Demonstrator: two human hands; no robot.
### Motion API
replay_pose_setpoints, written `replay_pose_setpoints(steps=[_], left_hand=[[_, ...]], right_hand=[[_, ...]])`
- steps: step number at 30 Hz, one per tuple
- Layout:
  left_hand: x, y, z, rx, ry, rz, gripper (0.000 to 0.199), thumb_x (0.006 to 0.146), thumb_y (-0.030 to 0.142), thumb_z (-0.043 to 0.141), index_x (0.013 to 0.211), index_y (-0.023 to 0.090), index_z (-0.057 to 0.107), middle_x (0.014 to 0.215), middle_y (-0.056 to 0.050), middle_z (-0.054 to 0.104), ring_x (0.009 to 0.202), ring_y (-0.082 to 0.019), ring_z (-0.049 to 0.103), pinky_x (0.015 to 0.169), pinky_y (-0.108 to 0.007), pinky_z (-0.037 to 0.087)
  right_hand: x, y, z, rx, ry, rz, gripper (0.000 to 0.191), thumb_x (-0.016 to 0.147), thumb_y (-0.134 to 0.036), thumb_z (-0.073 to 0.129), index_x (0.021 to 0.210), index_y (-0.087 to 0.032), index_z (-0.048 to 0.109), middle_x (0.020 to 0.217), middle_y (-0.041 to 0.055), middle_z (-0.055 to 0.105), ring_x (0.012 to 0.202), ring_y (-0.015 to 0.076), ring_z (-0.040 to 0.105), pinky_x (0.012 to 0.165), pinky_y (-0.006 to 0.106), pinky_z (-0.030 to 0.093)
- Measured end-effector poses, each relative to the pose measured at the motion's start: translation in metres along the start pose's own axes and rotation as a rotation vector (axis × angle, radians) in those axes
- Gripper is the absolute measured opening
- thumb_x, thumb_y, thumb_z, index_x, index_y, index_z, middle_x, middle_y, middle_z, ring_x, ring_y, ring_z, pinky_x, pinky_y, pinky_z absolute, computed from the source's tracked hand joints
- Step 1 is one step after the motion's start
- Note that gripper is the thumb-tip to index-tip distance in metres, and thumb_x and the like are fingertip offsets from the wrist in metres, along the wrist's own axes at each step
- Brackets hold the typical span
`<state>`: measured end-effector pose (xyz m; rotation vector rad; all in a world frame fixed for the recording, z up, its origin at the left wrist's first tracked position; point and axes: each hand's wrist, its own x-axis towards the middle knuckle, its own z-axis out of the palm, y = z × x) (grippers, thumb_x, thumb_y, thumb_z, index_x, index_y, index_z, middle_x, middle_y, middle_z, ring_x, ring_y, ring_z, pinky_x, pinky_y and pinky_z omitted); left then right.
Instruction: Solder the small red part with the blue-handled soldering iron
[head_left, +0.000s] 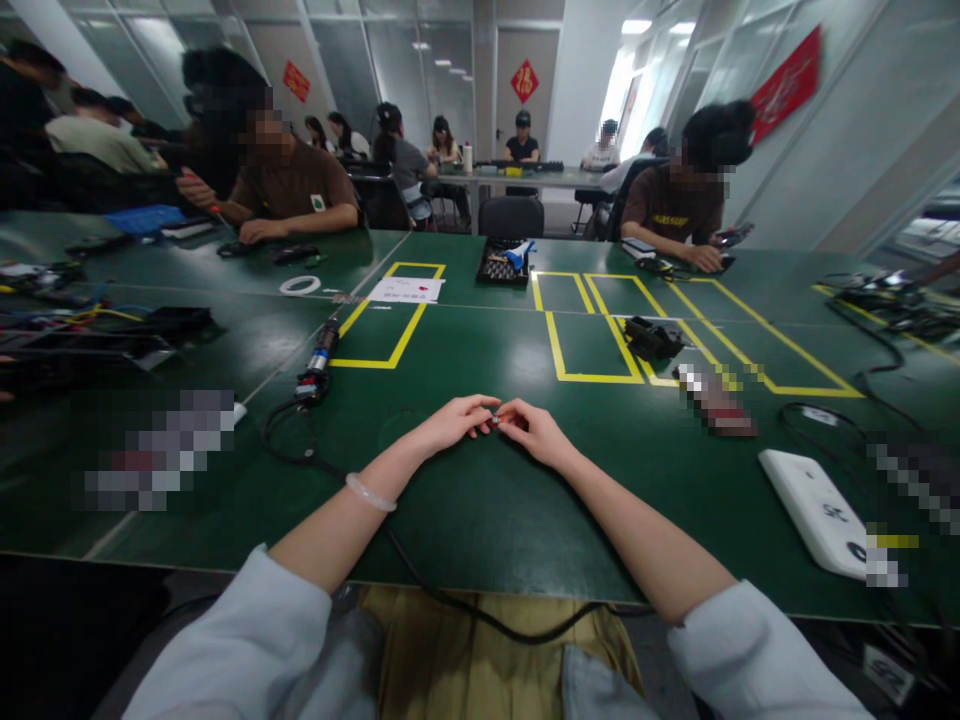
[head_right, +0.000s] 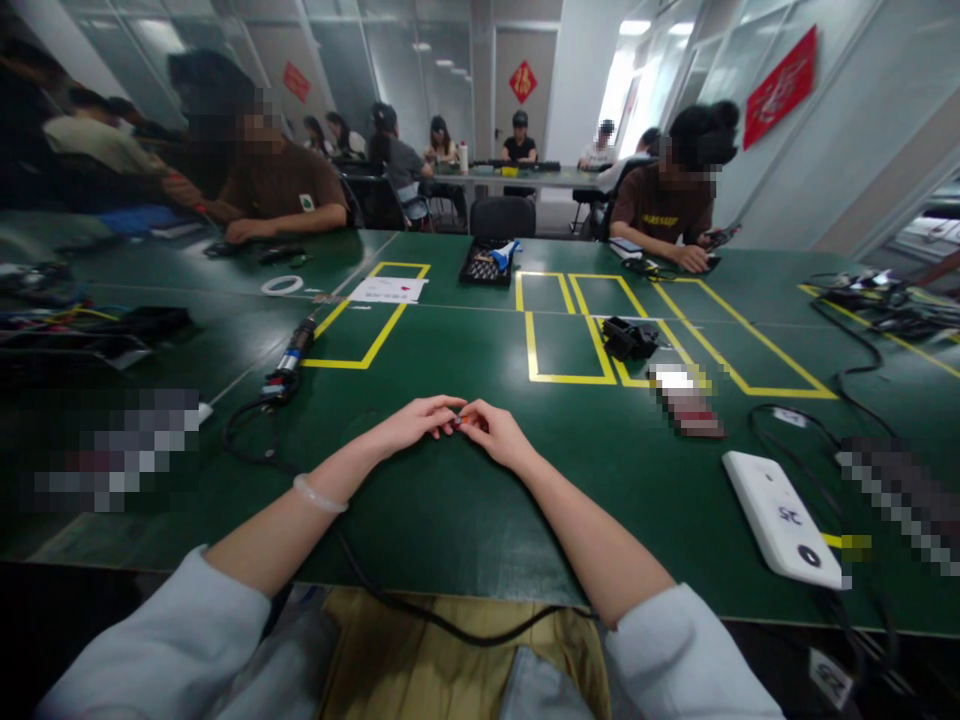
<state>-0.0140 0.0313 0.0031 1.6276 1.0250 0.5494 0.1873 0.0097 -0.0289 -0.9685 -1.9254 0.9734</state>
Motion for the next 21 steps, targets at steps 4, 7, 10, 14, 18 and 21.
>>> replay_pose_setpoints(steps=[4,7,10,14,18,21], left_hand=[[0.0,-0.003,0.002,-0.052,0.039,-0.017,0.037,0.085,0.041,0.053,0.107,0.012,0.06,0.088,-0.007,0.066,0.072,-0.013,0.06,0.059,-0.024,0.041],[0.001,-0.007,0.006,-0.044,0.042,-0.012,0.035,0.085,0.045,0.054,0.095,0.012,0.06,0.086,-0.007,0.067,0.068,-0.012,0.059,0.057,-0.023,0.04],[0.002,-0.012,0.009,-0.034,0.059,0.028,0.033,0.082,0.044,0.06,0.094,0.013,0.059,0.08,-0.005,0.066,0.068,-0.012,0.06,0.059,-0.023,0.042],[-0.001,-0.012,0.012,0.051,0.126,0.182,0.029,0.082,0.04,0.063,0.096,0.015,0.059,0.083,-0.002,0.064,0.073,-0.012,0.06,0.067,-0.025,0.046],[-0.005,-0.009,0.014,0.145,0.148,0.262,0.025,0.082,0.036,0.063,0.098,0.017,0.058,0.086,-0.002,0.063,0.074,-0.012,0.058,0.067,-0.024,0.046],[-0.006,-0.009,0.016,0.165,0.168,0.259,0.025,0.081,0.032,0.064,0.098,0.017,0.057,0.089,-0.003,0.063,0.077,-0.013,0.059,0.07,-0.025,0.048]], right_hand=[[0.0,0.003,0.0,0.029,0.019,0.008,0.023,0.09,-0.038,0.056,0.102,-0.018,0.06,0.079,0.0006,0.062,0.064,0.0114,0.052,0.062,0.024,0.041],[0.0,0.004,0.0,0.033,0.017,0.01,0.023,0.09,-0.038,0.056,0.102,-0.018,0.059,0.077,-0.0002,0.062,0.063,0.0112,0.052,0.062,0.024,0.041],[0.0,0.004,0.0,0.048,0.018,0.016,0.024,0.087,-0.037,0.058,0.103,-0.018,0.058,0.077,-0.0009,0.061,0.063,0.0111,0.052,0.063,0.024,0.042],[0.002,0.009,0.002,0.14,0.057,0.069,0.029,0.086,-0.039,0.059,0.106,-0.019,0.055,0.08,-0.0002,0.063,0.065,0.0115,0.054,0.064,0.025,0.044],[0.004,0.012,0.002,0.135,0.056,0.072,0.022,0.084,-0.038,0.061,0.094,-0.018,0.06,0.08,0.0013,0.063,0.066,0.0121,0.054,0.064,0.026,0.043],[0.005,0.011,0.001,0.173,0.084,0.077,0.025,0.079,-0.035,0.066,0.097,-0.018,0.059,0.082,0.001,0.062,0.063,0.0109,0.052,0.061,0.025,0.043]])
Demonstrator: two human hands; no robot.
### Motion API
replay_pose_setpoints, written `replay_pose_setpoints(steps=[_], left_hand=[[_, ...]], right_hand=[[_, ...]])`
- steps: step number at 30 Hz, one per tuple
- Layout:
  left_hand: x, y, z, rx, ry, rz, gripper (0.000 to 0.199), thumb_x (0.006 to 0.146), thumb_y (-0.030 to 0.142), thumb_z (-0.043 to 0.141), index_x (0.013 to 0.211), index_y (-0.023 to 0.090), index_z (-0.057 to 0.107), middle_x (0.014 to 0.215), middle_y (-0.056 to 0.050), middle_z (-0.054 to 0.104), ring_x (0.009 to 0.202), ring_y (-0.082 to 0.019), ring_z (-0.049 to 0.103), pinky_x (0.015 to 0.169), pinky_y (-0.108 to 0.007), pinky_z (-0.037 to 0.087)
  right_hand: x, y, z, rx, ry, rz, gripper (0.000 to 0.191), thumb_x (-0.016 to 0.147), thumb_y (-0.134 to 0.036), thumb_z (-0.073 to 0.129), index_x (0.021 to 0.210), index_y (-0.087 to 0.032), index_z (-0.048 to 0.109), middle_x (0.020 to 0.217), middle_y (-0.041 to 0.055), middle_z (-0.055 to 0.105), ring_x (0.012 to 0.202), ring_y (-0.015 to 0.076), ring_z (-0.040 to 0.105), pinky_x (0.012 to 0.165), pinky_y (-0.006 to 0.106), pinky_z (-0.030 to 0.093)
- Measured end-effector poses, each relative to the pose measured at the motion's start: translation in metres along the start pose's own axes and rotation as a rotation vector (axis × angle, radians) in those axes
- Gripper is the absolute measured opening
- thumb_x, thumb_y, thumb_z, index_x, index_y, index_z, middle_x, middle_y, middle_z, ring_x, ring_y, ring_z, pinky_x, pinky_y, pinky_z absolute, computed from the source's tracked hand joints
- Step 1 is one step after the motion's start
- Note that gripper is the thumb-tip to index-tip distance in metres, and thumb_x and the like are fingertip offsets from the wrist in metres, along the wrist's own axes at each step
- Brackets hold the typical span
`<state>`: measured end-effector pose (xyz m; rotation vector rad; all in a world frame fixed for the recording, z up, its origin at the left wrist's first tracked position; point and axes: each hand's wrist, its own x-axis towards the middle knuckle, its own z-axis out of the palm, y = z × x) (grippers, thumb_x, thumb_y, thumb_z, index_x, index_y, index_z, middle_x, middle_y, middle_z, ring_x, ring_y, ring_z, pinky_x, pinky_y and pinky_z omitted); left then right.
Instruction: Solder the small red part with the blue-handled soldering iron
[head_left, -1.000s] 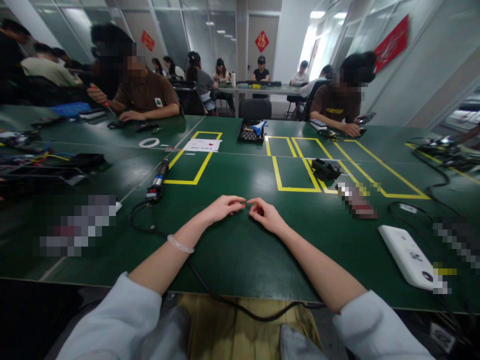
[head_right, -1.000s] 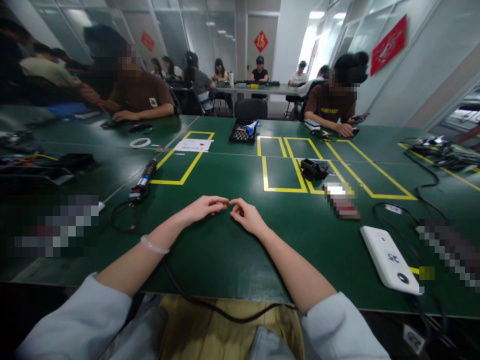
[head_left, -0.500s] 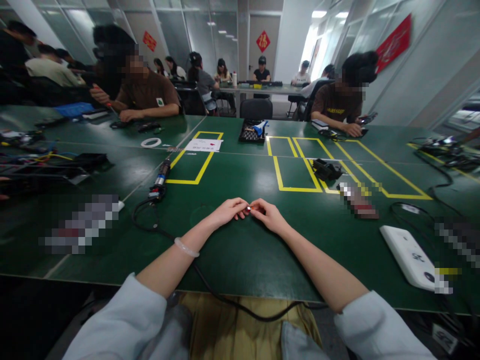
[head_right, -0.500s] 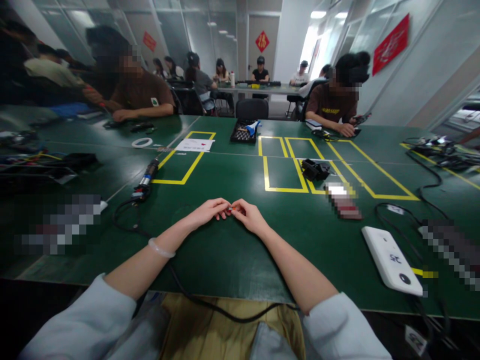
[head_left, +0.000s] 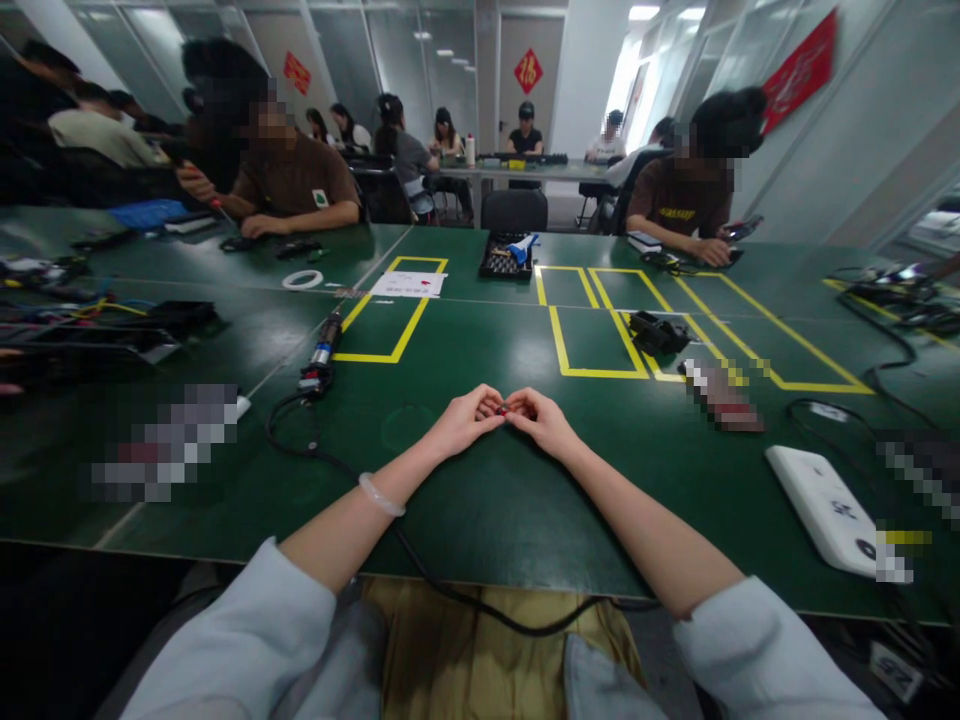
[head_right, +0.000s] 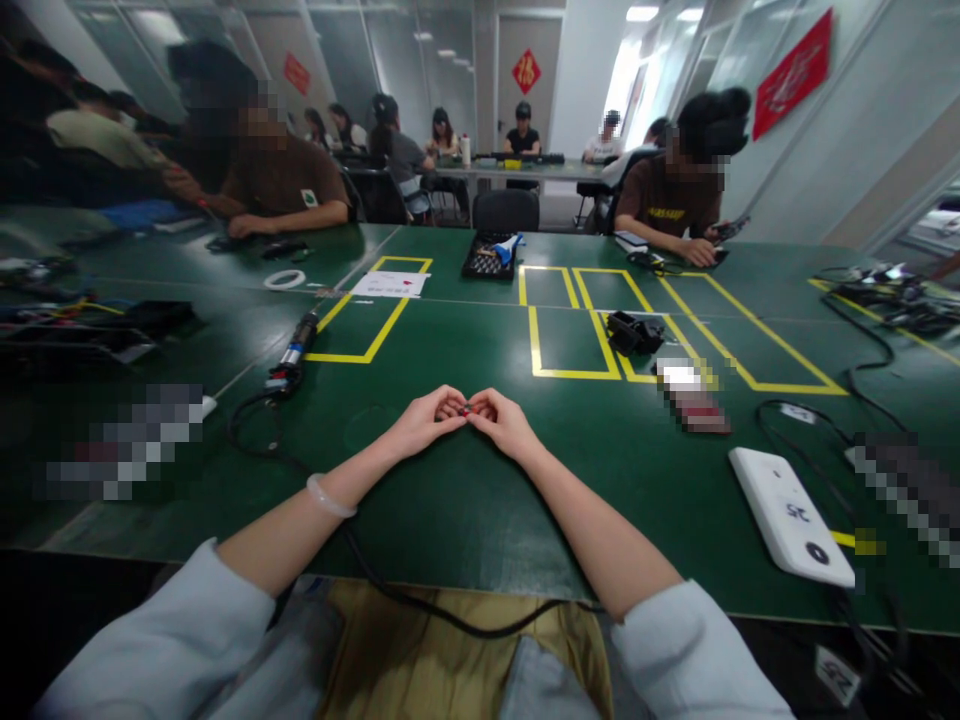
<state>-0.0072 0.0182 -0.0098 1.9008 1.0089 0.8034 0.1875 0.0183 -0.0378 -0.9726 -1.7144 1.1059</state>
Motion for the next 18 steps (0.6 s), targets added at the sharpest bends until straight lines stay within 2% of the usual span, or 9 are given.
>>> replay_pose_setpoints(steps=[3,5,7,9,11,14,16,18], left_hand=[[0.0,0.0,-0.001,0.027,-0.038,0.014,0.02,0.082,0.029,0.061,0.098,0.017,0.057,0.093,-0.004,0.065,0.08,-0.014,0.061,0.073,-0.027,0.049],[0.002,0.001,-0.009,0.102,-0.067,0.062,0.022,0.082,0.03,0.06,0.1,0.018,0.057,0.098,-0.005,0.065,0.087,-0.015,0.062,0.079,-0.029,0.049],[0.004,0.0,-0.027,0.267,-0.046,0.109,0.028,0.081,0.034,0.062,0.104,0.019,0.058,0.105,-0.006,0.064,0.097,-0.019,0.06,0.087,-0.033,0.047],[0.005,-0.006,-0.054,0.497,0.059,0.094,0.036,0.081,0.041,0.063,0.11,0.021,0.059,0.113,-0.007,0.061,0.107,-0.023,0.056,0.096,-0.037,0.042],[0.0,-0.017,-0.088,0.731,0.244,-0.027,0.042,0.083,0.045,0.06,0.116,0.02,0.058,0.119,-0.01,0.059,0.113,-0.027,0.052,0.101,-0.041,0.037],[-0.018,-0.04,-0.14,0.997,0.547,-0.301,0.051,0.086,0.044,0.056,0.128,0.014,0.052,0.131,-0.016,0.051,0.121,-0.034,0.046,0.103,-0.047,0.032],[-0.033,-0.053,-0.166,1.068,0.652,-0.524,0.062,0.085,0.044,0.058,0.133,0.007,0.044,0.138,-0.019,0.044,0.124,-0.04,0.042,0.101,-0.05,0.033],[-0.046,-0.06,-0.183,1.033,0.633,-0.735,0.067,0.084,0.047,0.058,0.133,0.004,0.041,0.138,-0.022,0.043,0.122,-0.042,0.043,0.096,-0.052,0.038]], right_hand=[[0.0,-0.001,-0.001,-0.005,0.005,0.026,0.027,0.075,-0.034,0.069,0.095,-0.017,0.06,0.076,-0.001,0.06,0.06,0.0102,0.049,0.059,0.024,0.041],[0.0,-0.001,-0.001,-0.034,0.004,0.038,0.025,0.076,-0.035,0.068,0.092,-0.017,0.061,0.069,-0.0027,0.056,0.058,0.0101,0.048,0.057,0.024,0.039],[0.0,-0.001,-0.002,-0.048,0.007,0.035,0.024,0.078,-0.035,0.067,0.092,-0.017,0.061,0.069,-0.0028,0.056,0.058,0.01,0.046,0.057,0.024,0.038],[-0.001,-0.002,-0.002,-0.054,0.008,0.029,0.024,0.079,-0.035,0.066,0.093,-0.017,0.061,0.071,-0.002,0.057,0.058,0.0099,0.046,0.057,0.024,0.038],[-0.001,-0.003,-0.003,-0.065,0.007,0.026,0.023,0.079,-0.035,0.066,0.093,-0.017,0.061,0.074,-0.0012,0.059,0.059,0.01,0.046,0.058,0.024,0.038],[-0.001,-0.005,-0.002,-0.082,0.007,0.023,0.023,0.079,-0.036,0.065,0.093,-0.018,0.062,0.074,-0.0008,0.059,0.06,0.0105,0.046,0.058,0.024,0.039],[-0.001,-0.005,-0.002,-0.083,0.003,0.031,0.024,0.08,-0.038,0.065,0.093,-0.017,0.062,0.072,-0.001,0.059,0.06,0.0106,0.046,0.058,0.024,0.039],[-0.001,-0.004,-0.001,-0.08,-0.003,0.037,0.026,0.08,-0.039,0.065,0.093,-0.017,0.063,0.071,-0.0009,0.059,0.06,0.0107,0.047,0.058,0.024,0.039]])
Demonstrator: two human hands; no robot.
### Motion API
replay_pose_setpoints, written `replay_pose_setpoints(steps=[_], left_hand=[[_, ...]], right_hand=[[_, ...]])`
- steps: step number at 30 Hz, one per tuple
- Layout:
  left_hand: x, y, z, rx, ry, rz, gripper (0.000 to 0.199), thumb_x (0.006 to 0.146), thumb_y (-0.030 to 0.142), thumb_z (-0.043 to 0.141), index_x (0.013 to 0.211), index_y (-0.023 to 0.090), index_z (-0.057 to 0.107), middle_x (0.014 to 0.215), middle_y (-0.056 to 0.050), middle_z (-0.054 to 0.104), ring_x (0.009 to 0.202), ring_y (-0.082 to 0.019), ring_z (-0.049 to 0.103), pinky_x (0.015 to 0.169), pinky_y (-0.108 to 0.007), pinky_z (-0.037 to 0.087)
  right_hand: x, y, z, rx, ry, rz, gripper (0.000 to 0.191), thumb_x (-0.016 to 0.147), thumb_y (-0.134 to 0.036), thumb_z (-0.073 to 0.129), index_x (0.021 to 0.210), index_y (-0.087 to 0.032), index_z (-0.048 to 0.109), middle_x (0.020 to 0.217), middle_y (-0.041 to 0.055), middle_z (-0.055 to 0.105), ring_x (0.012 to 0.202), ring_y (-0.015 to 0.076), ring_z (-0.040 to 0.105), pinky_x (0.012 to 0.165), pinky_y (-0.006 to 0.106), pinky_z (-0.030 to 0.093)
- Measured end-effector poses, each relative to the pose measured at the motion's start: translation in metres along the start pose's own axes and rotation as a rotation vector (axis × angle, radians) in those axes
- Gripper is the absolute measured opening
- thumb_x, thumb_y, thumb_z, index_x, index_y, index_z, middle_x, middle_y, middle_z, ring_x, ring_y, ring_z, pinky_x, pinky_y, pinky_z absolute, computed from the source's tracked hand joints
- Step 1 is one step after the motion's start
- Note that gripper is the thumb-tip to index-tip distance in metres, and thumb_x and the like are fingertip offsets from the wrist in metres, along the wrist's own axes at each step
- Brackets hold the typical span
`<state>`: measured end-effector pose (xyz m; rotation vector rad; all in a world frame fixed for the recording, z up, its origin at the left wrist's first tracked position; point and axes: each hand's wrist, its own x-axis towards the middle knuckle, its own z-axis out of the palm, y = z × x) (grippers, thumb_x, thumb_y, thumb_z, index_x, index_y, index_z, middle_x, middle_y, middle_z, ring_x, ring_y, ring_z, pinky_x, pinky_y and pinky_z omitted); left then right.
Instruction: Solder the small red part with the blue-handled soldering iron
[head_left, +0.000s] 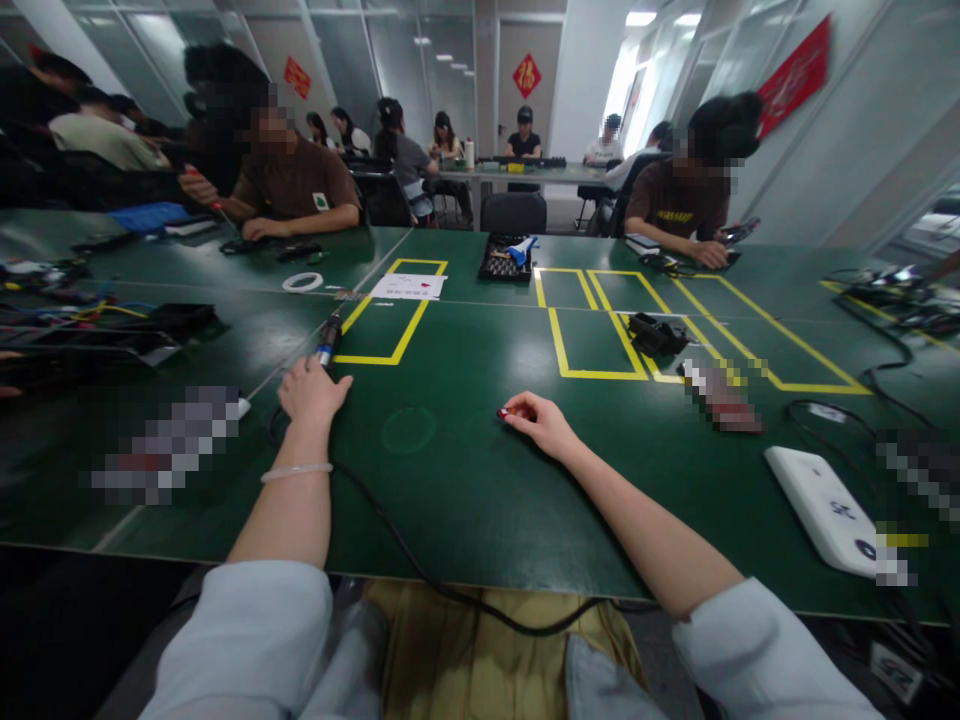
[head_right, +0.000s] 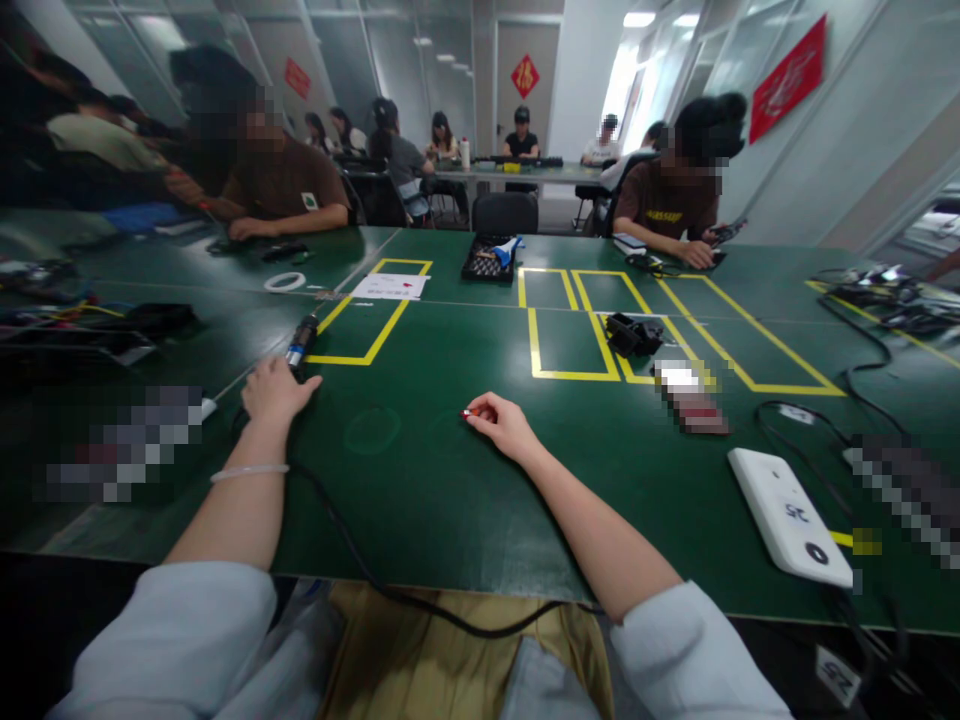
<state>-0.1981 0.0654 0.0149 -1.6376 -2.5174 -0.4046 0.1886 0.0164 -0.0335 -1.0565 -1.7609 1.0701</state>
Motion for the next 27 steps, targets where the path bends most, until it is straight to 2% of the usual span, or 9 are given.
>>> replay_pose_setpoints(steps=[3,7,12,18,27], left_hand=[[0.005,-0.016,-0.002,0.007,-0.117,-0.048,0.061,0.084,0.047,0.058,0.128,0.008,0.044,0.13,-0.021,0.05,0.116,-0.04,0.049,0.087,-0.05,0.045],[0.013,-0.019,0.0,-0.011,-0.15,-0.021,0.059,0.079,0.046,0.063,0.127,0.014,0.048,0.123,-0.019,0.055,0.111,-0.039,0.053,0.08,-0.045,0.047],[0.014,-0.012,0.007,-0.053,-0.12,0.012,0.064,0.071,0.048,0.068,0.123,0.012,0.054,0.114,-0.024,0.058,0.104,-0.04,0.057,0.081,-0.047,0.046],[-0.003,0.016,0.01,-0.035,-0.079,0.126,0.064,0.073,0.049,0.063,0.122,0.009,0.053,0.117,-0.025,0.054,0.107,-0.04,0.054,0.084,-0.047,0.045],[-0.05,0.083,0.014,-0.096,-0.127,0.428,0.063,0.075,0.044,0.06,0.131,0.018,0.049,0.117,-0.015,0.053,0.108,-0.032,0.05,0.087,-0.039,0.047]], right_hand=[[0.0,0.001,0.0,0.013,0.012,-0.024,0.026,0.081,-0.039,0.064,0.094,-0.016,0.063,0.077,0.0006,0.061,0.061,0.0106,0.048,0.059,0.024,0.039],[0.001,0.002,0.0,0.024,0.031,-0.031,0.028,0.081,-0.041,0.064,0.094,-0.016,0.062,0.075,0.0002,0.059,0.059,0.0103,0.046,0.057,0.024,0.037],[0.003,0.006,0.001,0.063,0.047,0.005,0.033,0.077,-0.041,0.066,0.099,-0.017,0.059,0.076,0.0001,0.059,0.061,0.0107,0.049,0.06,0.025,0.041],[0.003,0.008,0.002,0.026,0.039,-0.006,0.029,0.079,-0.04,0.065,0.096,-0.017,0.06,0.069,-0.0026,0.054,0.058,0.0103,0.046,0.057,0.024,0.038],[0.002,0.002,0.002,0.009,0.062,-0.019,0.025,0.078,-0.035,0.064,0.095,-0.019,0.054,0.071,-0.0036,0.052,0.059,0.0099,0.045,0.057,0.023,0.039]])
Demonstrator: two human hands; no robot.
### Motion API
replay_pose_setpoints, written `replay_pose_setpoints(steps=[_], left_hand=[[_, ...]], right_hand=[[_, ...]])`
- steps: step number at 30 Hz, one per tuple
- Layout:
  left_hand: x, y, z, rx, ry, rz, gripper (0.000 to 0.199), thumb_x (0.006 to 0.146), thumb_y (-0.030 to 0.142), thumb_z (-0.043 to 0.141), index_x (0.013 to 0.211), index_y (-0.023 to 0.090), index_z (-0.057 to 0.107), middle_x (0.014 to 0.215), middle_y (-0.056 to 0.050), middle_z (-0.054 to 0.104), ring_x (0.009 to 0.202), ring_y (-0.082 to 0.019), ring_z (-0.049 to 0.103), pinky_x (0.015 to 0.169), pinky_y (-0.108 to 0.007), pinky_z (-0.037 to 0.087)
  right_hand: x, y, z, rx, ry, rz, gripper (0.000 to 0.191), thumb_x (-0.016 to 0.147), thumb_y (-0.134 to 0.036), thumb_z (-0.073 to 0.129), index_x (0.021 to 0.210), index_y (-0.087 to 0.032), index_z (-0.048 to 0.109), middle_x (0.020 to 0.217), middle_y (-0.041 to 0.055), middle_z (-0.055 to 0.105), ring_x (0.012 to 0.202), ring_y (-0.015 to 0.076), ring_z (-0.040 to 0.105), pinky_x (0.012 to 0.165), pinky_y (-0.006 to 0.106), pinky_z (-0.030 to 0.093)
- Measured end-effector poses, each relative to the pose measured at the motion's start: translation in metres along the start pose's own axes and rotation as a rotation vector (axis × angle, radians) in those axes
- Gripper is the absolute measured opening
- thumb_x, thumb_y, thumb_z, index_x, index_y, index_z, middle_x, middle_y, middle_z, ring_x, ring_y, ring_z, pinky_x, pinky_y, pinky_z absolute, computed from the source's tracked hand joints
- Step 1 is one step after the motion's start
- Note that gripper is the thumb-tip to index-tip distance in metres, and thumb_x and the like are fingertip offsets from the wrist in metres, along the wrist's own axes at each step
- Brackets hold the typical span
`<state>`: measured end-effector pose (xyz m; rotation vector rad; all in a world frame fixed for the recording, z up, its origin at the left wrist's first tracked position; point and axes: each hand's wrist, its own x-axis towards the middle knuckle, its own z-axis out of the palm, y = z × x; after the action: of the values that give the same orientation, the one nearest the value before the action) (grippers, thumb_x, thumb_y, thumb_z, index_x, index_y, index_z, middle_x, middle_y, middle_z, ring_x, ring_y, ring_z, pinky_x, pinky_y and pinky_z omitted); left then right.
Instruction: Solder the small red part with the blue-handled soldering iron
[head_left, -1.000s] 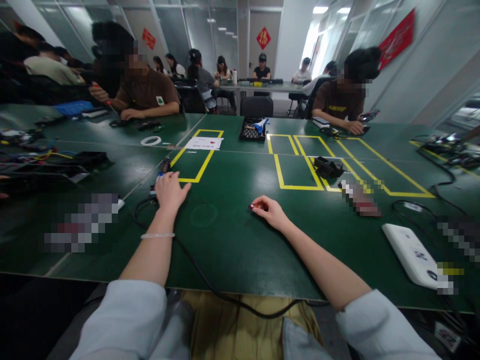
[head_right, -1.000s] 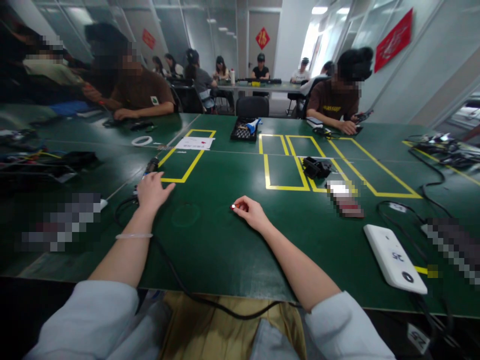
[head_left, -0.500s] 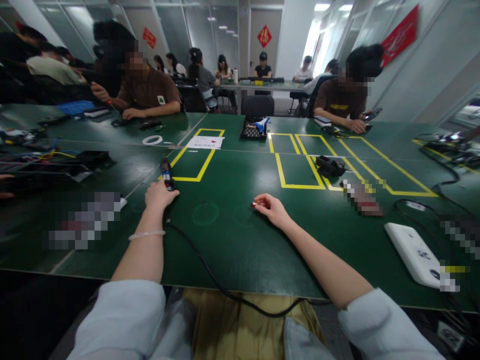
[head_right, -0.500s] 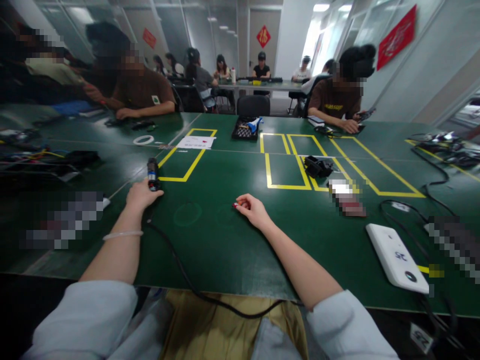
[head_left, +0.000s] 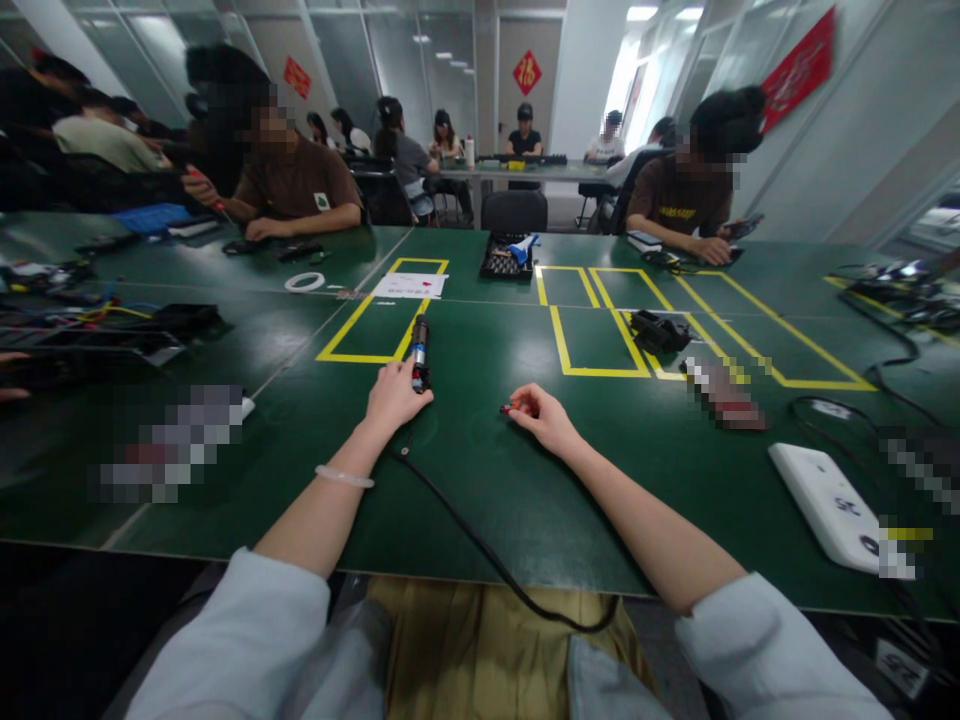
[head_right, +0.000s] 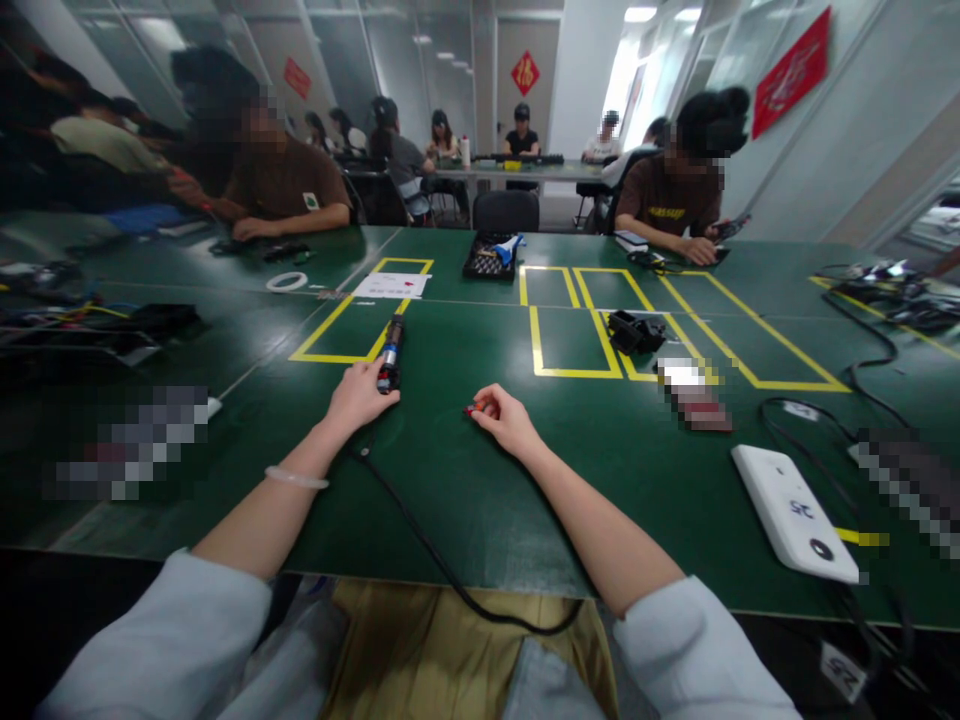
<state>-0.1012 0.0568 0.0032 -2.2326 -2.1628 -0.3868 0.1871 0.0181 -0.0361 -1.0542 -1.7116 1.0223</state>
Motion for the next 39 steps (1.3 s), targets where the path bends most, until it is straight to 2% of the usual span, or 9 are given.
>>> replay_pose_setpoints(steps=[8,15,19,25,30,34,39], left_hand=[[-0.031,0.064,0.009,-0.134,-0.025,0.343,0.069,0.076,0.037,0.06,0.14,0.019,0.041,0.122,-0.012,0.051,0.108,-0.028,0.048,0.091,-0.038,0.045],[-0.046,0.087,0.012,-0.243,-0.048,0.467,0.071,0.075,0.033,0.06,0.142,0.021,0.039,0.122,-0.012,0.051,0.108,-0.028,0.048,0.094,-0.039,0.044],[-0.048,0.089,0.012,-0.254,-0.053,0.499,0.073,0.075,0.034,0.061,0.143,0.018,0.038,0.123,-0.013,0.05,0.109,-0.029,0.048,0.095,-0.04,0.044],[-0.049,0.09,0.011,-0.243,-0.062,0.491,0.072,0.077,0.034,0.06,0.143,0.019,0.037,0.123,-0.013,0.05,0.11,-0.029,0.049,0.095,-0.04,0.044],[-0.052,0.093,0.01,-0.166,-0.038,0.477,0.07,0.08,0.035,0.058,0.144,0.021,0.036,0.124,-0.013,0.051,0.108,-0.029,0.05,0.092,-0.039,0.044],[-0.054,0.1,0.01,-0.077,-0.015,0.443,0.068,0.085,0.046,0.054,0.144,0.017,0.036,0.122,-0.014,0.052,0.105,-0.029,0.051,0.088,-0.038,0.044],[-0.056,0.108,0.01,0.032,0.027,0.374,0.062,0.091,0.049,0.046,0.144,0.018,0.036,0.117,-0.014,0.053,0.102,-0.027,0.052,0.084,-0.037,0.042]], right_hand=[[-0.002,-0.005,-0.001,-0.103,0.018,-0.085,0.015,0.082,-0.032,0.06,0.084,-0.021,0.05,0.069,-0.0032,0.048,0.06,0.0118,0.045,0.06,0.026,0.039],[-0.002,-0.004,0.002,-0.211,0.009,-0.168,0.008,0.082,-0.023,0.058,0.083,-0.021,0.051,0.076,-0.0014,0.048,0.064,0.013,0.046,0.063,0.026,0.04],[-0.001,-0.003,0.004,-0.271,-0.008,-0.192,0.006,0.082,-0.02,0.06,0.083,-0.02,0.054,0.079,-0.0004,0.05,0.065,0.0134,0.048,0.065,0.027,0.04],[-0.004,-0.008,0.001,-0.242,-0.02,-0.199,0.006,0.086,-0.024,0.061,0.088,-0.02,0.064,0.088,0.0029,0.057,0.069,0.0132,0.053,0.07,0.028,0.044],[-0.005,-0.013,-0.001,-0.254,-0.002,-0.21,0.011,0.086,-0.02,0.059,0.088,-0.02,0.07,0.086,0.0046,0.062,0.071,0.0146,0.056,0.069,0.029,0.045],[-0.006,-0.015,0.0,-0.256,0.016,-0.213,0.013,0.085,-0.02,0.058,0.089,-0.019,0.071,0.088,0.0054,0.066,0.07,0.0142,0.057,0.068,0.028,0.046],[-0.007,-0.012,0.001,-0.247,0.063,-0.155,0.014,0.084,-0.023,0.058,0.086,-0.016,0.07,0.078,0.0032,0.068,0.064,0.0129,0.056,0.063,0.025,0.044]])
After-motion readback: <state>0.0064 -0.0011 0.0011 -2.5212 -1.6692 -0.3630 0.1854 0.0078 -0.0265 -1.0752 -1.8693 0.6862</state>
